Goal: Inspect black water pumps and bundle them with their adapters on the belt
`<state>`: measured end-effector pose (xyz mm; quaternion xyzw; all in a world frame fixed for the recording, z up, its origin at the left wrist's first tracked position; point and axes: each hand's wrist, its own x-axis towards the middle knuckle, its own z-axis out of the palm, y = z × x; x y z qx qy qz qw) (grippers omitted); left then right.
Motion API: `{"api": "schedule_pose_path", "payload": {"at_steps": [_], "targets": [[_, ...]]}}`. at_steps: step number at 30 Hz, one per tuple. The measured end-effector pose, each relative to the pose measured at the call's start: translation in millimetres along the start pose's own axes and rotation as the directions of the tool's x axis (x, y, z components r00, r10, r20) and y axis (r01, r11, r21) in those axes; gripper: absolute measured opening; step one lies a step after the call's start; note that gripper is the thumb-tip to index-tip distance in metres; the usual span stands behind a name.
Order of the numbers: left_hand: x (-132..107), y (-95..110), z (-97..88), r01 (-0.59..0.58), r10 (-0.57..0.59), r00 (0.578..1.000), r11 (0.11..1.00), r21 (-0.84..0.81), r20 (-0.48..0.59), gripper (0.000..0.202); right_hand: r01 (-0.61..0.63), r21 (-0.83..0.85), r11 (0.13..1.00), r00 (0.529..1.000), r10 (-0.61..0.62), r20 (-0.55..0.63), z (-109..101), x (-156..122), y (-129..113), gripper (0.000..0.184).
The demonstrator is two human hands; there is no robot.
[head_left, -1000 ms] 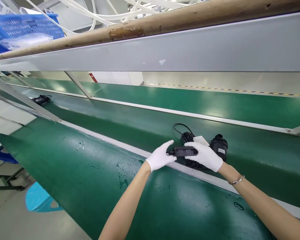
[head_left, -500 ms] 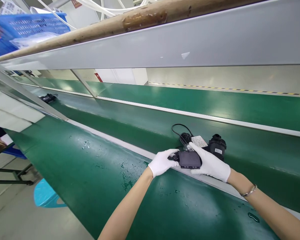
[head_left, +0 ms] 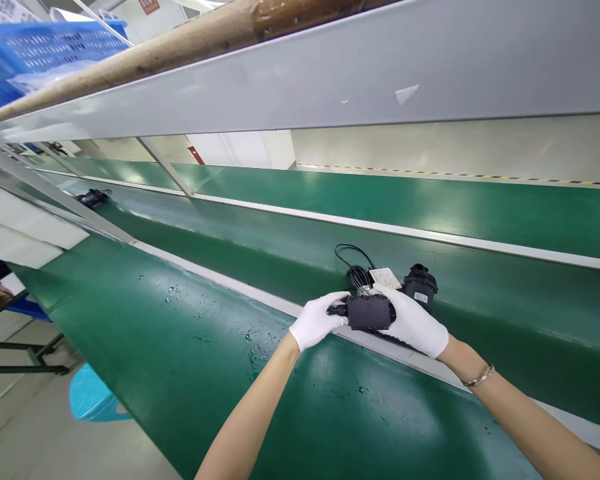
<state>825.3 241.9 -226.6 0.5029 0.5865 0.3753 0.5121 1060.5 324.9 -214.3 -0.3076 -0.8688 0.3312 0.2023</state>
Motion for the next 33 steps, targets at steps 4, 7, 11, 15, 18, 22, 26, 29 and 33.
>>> {"api": "schedule_pose_path", "payload": {"at_steps": [4, 7, 11, 15, 18, 22, 26, 29, 33], "targets": [[0.6, -7.8, -9.1, -0.008, 0.008, 1.0, 1.0, -0.011, -0.007, 0.062, 0.027, -0.003, 1.0, 1.0, -0.027, -0.008, 5.8, 8.7, -4.0, 0.045], [0.5, -10.7, -15.9, -0.012, 0.012, 1.0, 1.0, -0.019, -0.017, 0.062, 0.035, -0.003, 0.999, 0.999, -0.035, -0.01, 10.2, 14.9, -7.1, 0.045], [-0.9, -12.5, -26.1, -0.014, 0.014, 0.999, 1.0, -0.015, -0.031, 0.062, 0.04, -0.016, 0.999, 0.999, -0.04, -0.003, 16.5, 23.8, -10.8, 0.047], [-1.8, -16.9, -37.5, -0.021, 0.021, 0.999, 1.0, -0.003, -0.044, 0.062, 0.057, -0.023, 0.998, 0.998, -0.057, -0.013, 23.7, 34.1, -13.8, 0.047], [-1.5, -21.5, -44.7, -0.018, 0.018, 0.998, 1.0, 0.008, -0.052, 0.062, 0.064, 0.004, 0.998, 0.998, -0.064, 0.003, 29.3, 42.2, -16.1, 0.048], [-2.0, -25.2, -53.2, -0.011, 0.013, 0.998, 0.999, 0.032, -0.064, 0.063, 0.123, -0.018, 0.992, 0.992, -0.124, -0.018, 36.7, 52.4, -18.9, 0.048], [-3.5, -31.3, -69.2, 0.005, 0.004, 0.995, 0.996, 0.094, -0.099, 0.06, 0.181, -0.042, 0.983, 0.982, -0.183, -0.054, 46.6, 57.9, -13.7, 0.026], [-4.4, -43.3, -88.2, 0.022, 0.0, 0.985, 0.991, 0.128, -0.172, 0.048, 0.257, -0.133, 0.957, 0.949, -0.275, -0.151, 59.8, 56.9, 4.2, 0.027], [-9.5, -62.1, -108.9, 0.046, -0.035, 0.969, 0.998, 0.04, -0.246, 0.021, 0.254, -0.206, 0.945, 0.897, -0.31, -0.316, 80.1, 56.3, 29.3, 0.042]]}}
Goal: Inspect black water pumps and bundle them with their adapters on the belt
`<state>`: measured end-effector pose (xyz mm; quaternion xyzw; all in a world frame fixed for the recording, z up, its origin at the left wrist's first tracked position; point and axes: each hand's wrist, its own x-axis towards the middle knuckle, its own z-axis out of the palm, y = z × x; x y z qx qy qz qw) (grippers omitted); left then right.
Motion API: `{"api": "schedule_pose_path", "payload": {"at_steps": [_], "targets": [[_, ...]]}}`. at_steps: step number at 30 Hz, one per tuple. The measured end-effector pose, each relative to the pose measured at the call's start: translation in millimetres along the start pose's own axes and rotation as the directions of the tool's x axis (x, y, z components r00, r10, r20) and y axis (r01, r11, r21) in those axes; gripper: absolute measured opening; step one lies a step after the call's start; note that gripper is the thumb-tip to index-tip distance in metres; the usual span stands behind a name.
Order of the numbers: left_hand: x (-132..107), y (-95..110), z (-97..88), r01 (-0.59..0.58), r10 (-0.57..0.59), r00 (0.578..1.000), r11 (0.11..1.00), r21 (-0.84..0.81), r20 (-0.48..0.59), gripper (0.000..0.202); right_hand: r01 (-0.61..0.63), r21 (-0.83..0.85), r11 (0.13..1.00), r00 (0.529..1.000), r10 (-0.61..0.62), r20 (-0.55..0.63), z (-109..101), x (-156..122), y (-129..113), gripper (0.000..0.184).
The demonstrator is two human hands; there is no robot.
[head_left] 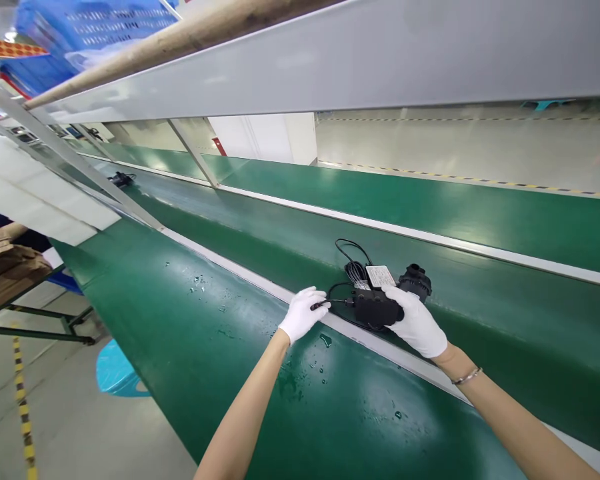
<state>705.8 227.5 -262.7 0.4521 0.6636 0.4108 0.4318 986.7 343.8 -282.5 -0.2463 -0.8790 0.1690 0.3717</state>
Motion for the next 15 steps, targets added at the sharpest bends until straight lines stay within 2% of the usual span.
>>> {"api": "schedule_pose_path", "payload": {"at_steps": [3, 6, 8, 11, 12, 15], "targets": [[-7.2, -5.2, -5.1, 0.058, -0.053, 0.998, 0.984, -0.167, 0.032, 0.048, -0.207, 0.023, 0.978, 0.978, 0.208, -0.032, 12.4, 3.9, -0.5, 0.049], [-16.7, 1.3, -5.2, 0.085, -0.059, 0.995, 0.933, -0.349, 0.085, 0.081, -0.434, 0.088, 0.897, 0.896, 0.44, -0.068, 21.0, 19.7, -12.7, 0.061], [-21.7, 8.9, -6.2, 0.115, -0.047, 0.989, 0.847, -0.518, 0.143, 0.087, -0.527, 0.117, 0.842, 0.84, 0.537, -0.079, 24.4, 31.3, -21.6, 0.065], [-24.6, 18.6, -11.5, 0.163, 0.007, 0.975, 0.651, -0.741, 0.221, 0.078, -0.574, 0.119, 0.81, 0.809, 0.584, -0.072, 28.3, 45.1, -29.7, 0.068], [-23.3, 20.6, -14.2, 0.153, 0.008, 0.979, 0.642, -0.751, 0.206, 0.077, -0.576, 0.118, 0.809, 0.807, 0.586, -0.075, 30.5, 49.6, -31.0, 0.068], [-6.2, 22.7, -25.4, 0.048, -0.048, 0.999, 0.803, -0.595, 0.015, 0.072, -0.568, 0.116, 0.815, 0.809, 0.579, -0.106, 45.2, 69.9, -32.7, 0.07]]}}
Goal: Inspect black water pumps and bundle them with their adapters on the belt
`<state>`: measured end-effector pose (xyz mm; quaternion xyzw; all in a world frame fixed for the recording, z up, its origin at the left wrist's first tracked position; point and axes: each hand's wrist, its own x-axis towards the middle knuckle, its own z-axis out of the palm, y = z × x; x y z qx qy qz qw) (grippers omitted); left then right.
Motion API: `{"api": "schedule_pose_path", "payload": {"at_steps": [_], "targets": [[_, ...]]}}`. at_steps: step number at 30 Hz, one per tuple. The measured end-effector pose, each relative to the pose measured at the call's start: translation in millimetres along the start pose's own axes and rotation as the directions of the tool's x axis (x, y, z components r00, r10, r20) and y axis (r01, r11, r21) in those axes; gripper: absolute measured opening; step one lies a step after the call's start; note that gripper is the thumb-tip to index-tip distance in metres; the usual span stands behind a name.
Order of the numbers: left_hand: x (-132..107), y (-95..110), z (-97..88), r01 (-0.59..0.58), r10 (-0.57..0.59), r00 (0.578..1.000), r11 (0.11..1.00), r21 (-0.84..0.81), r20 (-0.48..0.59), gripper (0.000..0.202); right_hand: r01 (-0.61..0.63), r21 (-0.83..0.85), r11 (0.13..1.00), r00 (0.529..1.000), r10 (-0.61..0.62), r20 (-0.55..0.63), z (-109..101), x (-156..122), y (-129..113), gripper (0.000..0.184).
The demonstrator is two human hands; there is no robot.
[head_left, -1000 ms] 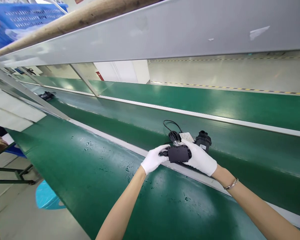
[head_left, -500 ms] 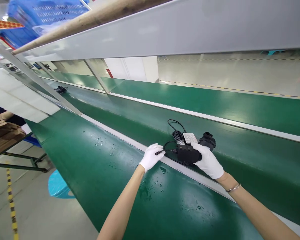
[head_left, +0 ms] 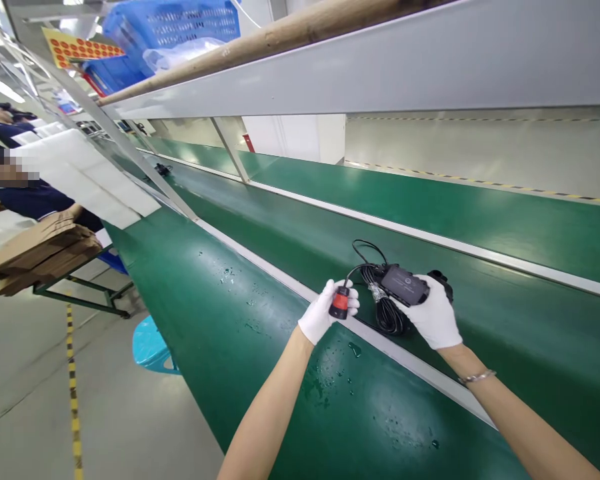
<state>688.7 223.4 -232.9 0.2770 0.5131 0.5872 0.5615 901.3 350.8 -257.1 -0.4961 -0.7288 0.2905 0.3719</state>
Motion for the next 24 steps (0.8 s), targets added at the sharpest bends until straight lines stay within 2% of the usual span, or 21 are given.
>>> {"api": "schedule_pose_path", "payload": {"at_steps": [2, 4, 8, 10, 13, 15, 16, 19, 21, 24], "targets": [[24.2, 5.4, -6.9, -0.053, 0.074, 0.988, 0.986, 0.155, -0.133, 0.063, -0.044, -0.053, 0.998, 0.999, 0.042, -0.032, 20.3, 14.6, -10.9, 0.069], [55.0, 8.0, -11.7, -0.057, 0.115, 0.968, 0.965, 0.256, -0.221, 0.058, -0.132, -0.139, 0.981, 0.99, 0.125, -0.06, 44.0, 30.4, -22.5, 0.067], [106.2, -6.7, -2.2, 0.078, 0.125, 0.928, 0.856, 0.511, -0.351, 0.052, -0.207, -0.291, 0.934, 0.978, 0.207, -0.029, 80.9, 49.4, -33.5, 0.064], [116.1, -23.6, 11.3, 0.168, 0.146, 0.899, 0.757, 0.632, -0.413, 0.057, -0.198, -0.365, 0.91, 0.974, 0.224, 0.03, 88.2, 50.8, -33.1, 0.066], [116.4, -49.5, 31.1, 0.252, 0.266, 0.838, 0.588, 0.769, -0.477, 0.067, -0.11, -0.426, 0.898, 0.974, 0.184, 0.136, 84.6, 49.1, -34.9, 0.073], [115.7, -61.6, 39.7, 0.289, 0.351, 0.798, 0.49, 0.822, -0.49, 0.066, -0.02, -0.428, 0.904, 0.97, 0.121, 0.209, 71.6, 44.8, -39.1, 0.07], [116.9, -65.4, 42.1, 0.309, 0.384, 0.781, 0.449, 0.838, -0.493, 0.065, 0.029, -0.414, 0.91, 0.965, 0.083, 0.249, 61.6, 40.0, -41.0, 0.063], [127.4, -65.6, 41.1, 0.361, 0.449, 0.748, 0.344, 0.867, -0.49, 0.063, 0.163, -0.337, 0.927, 0.937, -0.038, 0.348, 17.4, 5.5, -38.1, 0.04], [136.9, -54.6, 35.2, 0.37, 0.463, 0.758, 0.275, 0.887, -0.46, 0.062, 0.194, -0.306, 0.932, 0.928, -0.073, 0.366, -21.9, -38.8, -24.8, 0.035], [147.6, -20.9, 26.8, 0.355, 0.422, 0.815, 0.178, 0.918, -0.398, 0.057, 0.128, -0.333, 0.934, 0.946, -0.014, 0.325, -87.2, -135.4, 4.9, 0.027]]}}
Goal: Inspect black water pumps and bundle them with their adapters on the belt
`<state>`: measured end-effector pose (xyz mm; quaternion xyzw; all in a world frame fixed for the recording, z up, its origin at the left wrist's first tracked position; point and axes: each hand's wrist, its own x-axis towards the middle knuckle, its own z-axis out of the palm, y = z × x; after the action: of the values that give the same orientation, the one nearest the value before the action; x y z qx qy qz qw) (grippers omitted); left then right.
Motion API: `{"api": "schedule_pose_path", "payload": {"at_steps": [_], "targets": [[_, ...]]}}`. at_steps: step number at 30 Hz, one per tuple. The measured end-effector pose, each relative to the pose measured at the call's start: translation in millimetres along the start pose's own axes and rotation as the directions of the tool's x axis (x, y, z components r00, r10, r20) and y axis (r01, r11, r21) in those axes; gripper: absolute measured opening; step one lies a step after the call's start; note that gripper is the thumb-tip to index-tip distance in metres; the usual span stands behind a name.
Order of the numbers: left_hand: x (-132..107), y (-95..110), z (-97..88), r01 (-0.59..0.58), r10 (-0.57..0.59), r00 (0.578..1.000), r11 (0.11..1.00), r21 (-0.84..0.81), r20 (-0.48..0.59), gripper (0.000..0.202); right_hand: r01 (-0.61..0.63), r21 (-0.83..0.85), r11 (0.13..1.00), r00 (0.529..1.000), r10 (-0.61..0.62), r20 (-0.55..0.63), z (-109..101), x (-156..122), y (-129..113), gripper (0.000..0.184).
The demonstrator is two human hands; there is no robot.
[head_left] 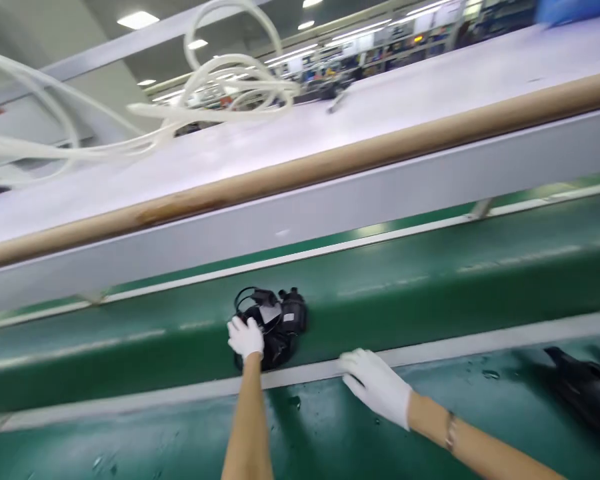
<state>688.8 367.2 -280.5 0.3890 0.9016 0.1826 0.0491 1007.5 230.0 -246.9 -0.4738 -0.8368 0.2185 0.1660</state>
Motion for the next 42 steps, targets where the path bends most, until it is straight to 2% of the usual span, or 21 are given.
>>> {"api": "schedule_pose_path", "payload": {"at_steps": [4, 6, 8, 9, 10, 12, 14, 16, 18, 21, 23, 25, 27, 29, 31, 33, 35, 37, 39, 41, 42], "targets": [[23.4, 21.0, -39.9, 0.007, -0.019, 0.994, 0.993, 0.115, 0.104, 0.044, -0.16, 0.0, 0.987, 0.977, 0.158, -0.143, -22.5, -165.2, 27.7, 0.027], [14.1, 39.7, -49.4, 0.011, -0.023, 0.996, 0.99, 0.139, 0.089, 0.048, -0.304, 0.004, 0.953, 0.931, 0.299, -0.209, -40.1, -234.4, 33.9, 0.026], [-18.9, 59.3, -51.7, -0.011, 0.007, 0.999, 0.995, 0.099, 0.043, 0.054, -0.472, 0.038, 0.881, 0.839, 0.463, -0.287, -61.6, -290.0, 43.5, 0.027], [-44.2, 68.6, -50.8, -0.021, 0.019, 0.999, 0.997, 0.07, 0.027, 0.056, -0.561, 0.069, 0.825, 0.77, 0.551, -0.32, -72.9, -312.7, 50.7, 0.028], [-74.3, 77.4, -48.7, -0.046, 0.045, 0.999, 0.998, 0.042, 0.027, 0.058, -0.645, 0.103, 0.757, 0.691, 0.636, -0.344, -84.1, -332.1, 59.3, 0.03], [-145.9, 93.4, -41.2, -0.125, 0.125, 0.987, 0.992, -0.013, 0.102, 0.065, -0.766, 0.159, 0.622, 0.541, 0.759, -0.363, -105.7, -361.8, 79.5, 0.034], [-227.7, 107.2, -30.4, -0.205, 0.218, 0.948, 0.976, -0.078, 0.232, 0.068, -0.823, 0.185, 0.537, 0.451, 0.817, -0.36, -126.4, -381.0, 100.6, 0.04], [-315.0, 117.9, -19.2, -0.244, 0.283, 0.89, 0.958, -0.151, 0.358, 0.068, -0.838, 0.197, 0.509, 0.431, 0.838, -0.335, -146.1, -390.7, 120.5, 0.045], [-403.3, 125.6, -10.7, -0.234, 0.314, 0.82, 0.947, -0.221, 0.478, 0.068, -0.84, 0.205, 0.502, 0.437, 0.85, -0.294, -163.7, -389.7, 139.3, 0.047], [-522.9, 136.8, -6.7, -0.116, 0.292, 0.726, 0.945, -0.307, 0.623, 0.07, -0.831, 0.21, 0.515, 0.472, 0.853, -0.223, -180.8, -365.2, 165.6, 0.051], [-582.9, 148.2, -8.6, 0.0, 0.247, 0.684, 0.941, -0.338, 0.686, 0.07, -0.828, 0.214, 0.518, 0.495, 0.855, -0.155, -184.1, -337.8, 180.7, 0.06], [-620.2, 164.3, -11.5, 0.129, 0.187, 0.658, 0.927, -0.353, 0.73, 0.07, -0.832, 0.229, 0.505, 0.501, 0.862, -0.078, -184.0, -311.0, 193.2, 0.077], [-634.0, 185.0, -13.8, 0.259, 0.133, 0.629, 0.893, -0.368, 0.766, 0.07, -0.832, 0.27, 0.485, 0.502, 0.865, -0.004, -186.0, -292.8, 203.3, 0.088], [-629.2, 209.7, -15.3, 0.376, 0.117, 0.587, 0.837, -0.397, 0.801, 0.072, -0.807, 0.352, 0.475, 0.533, 0.842, 0.086, -193.6, -286.8, 210.8, 0.084], [-614.4, 236.1, -16.4, 0.48, 0.148, 0.528, 0.76, -0.438, 0.836, 0.071, -0.754, 0.46, 0.47, 0.597, 0.782, 0.181, -207.3, -290.4, 214.4, 0.072], [-598.1, 259.9, -18.8, 0.579, 0.217, 0.448, 0.669, -0.466, 0.868, 0.067, -0.693, 0.552, 0.463, 0.666, 0.704, 0.246, -225.9, -297.7, 212.2, 0.065], [-586.4, 277.7, -24.0, 0.669, 0.289, 0.374, 0.574, -0.472, 0.881, 0.068, -0.641, 0.607, 0.47, 0.724, 0.634, 0.274, -247.5, -302.7, 203.7, 0.071], [-581.8, 289.4, -32.8, 0.74, 0.344, 0.338, 0.478, -0.473, 0.876, 0.068, -0.607, 0.627, 0.488, 0.758, 0.592, 0.274, -270.8, -303.3, 191.6, 0.081], [-583.6, 297.2, -44.6, 0.785, 0.382, 0.352, 0.376, -0.492, 0.854, 0.065, -0.589, 0.622, 0.515, 0.777, 0.571, 0.264, -293.7, -302.3, 180.6, 0.089], [-589.1, 302.7, -58.4, 0.803, 0.413, 0.415, 0.252, -0.54, 0.811, 0.06, -0.568, 0.608, 0.555, 0.801, 0.542, 0.253, -313.9, -305.2, 176.2, 0.089], [-592.2, 304.4, -65.7, 0.802, 0.421, 0.457, 0.187, -0.568, 0.784, 0.057, -0.554, 0.598, 0.579, 0.814, 0.526, 0.246, -321.6, -309.5, 177.3, 0.081]]}}
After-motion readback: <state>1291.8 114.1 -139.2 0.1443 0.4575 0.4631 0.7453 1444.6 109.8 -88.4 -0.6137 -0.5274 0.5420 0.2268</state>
